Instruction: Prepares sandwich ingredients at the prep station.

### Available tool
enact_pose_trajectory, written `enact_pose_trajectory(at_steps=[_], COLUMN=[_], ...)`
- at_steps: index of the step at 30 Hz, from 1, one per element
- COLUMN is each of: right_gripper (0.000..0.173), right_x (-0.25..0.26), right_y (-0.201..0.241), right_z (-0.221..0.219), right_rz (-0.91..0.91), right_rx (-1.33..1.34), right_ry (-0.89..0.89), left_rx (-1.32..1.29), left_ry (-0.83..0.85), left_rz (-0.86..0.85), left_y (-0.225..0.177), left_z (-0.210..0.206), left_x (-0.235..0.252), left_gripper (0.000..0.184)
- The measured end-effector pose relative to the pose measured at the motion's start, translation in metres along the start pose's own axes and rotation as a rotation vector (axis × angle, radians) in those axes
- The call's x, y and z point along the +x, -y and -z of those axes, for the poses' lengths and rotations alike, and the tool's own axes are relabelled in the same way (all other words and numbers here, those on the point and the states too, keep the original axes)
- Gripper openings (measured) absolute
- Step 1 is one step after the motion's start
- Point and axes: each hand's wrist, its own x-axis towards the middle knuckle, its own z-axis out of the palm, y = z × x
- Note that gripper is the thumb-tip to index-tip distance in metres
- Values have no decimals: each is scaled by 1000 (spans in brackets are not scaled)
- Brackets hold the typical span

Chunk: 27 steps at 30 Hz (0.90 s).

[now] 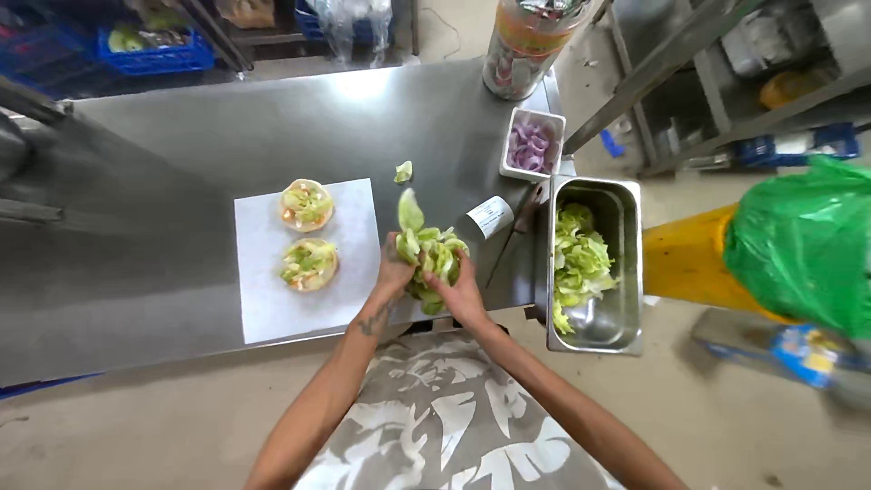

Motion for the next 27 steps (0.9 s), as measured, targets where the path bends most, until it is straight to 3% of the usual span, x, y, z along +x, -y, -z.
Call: enact_pose_trajectory(at_steps=[2,8,12,13,16,18,20,23,25,27], right_gripper=[92,42,28,24,22,23,25,27,28,29], right_x=[0,53,49,46,39,28,15,-3,-9,-15], right_y=[12,-11,9,14,24,30,40,45,45,40], right_z=[-5,-3,16,23,53,79,108,146,170,197], right_rz=[8,197,200,182,143,165,190,244,298,347], right_rx=[61,293,245,246,338,374,402,501,565,605], right_ry=[-5,-95,-94,-104,-50,-23,-2,26,36,39], left_rx=[-162,-408,-560,-654,-704,-570,-198,493,785,880], left_ry=[-25,66,172,191,157,147,173,246,204,140], left_rz=[115,101,106,150,327,263,34,-307,-263,-165], left_y=[5,2,0,-2,-29,-39,-47,-46,-43,-44], left_z=[-6,-4,15,21,41,54,57,40,21,10], left_x=[-9,3,2,2,4,8,12,34,43,40], left_gripper=[48,36,30,25,34,32,25,52,61,72])
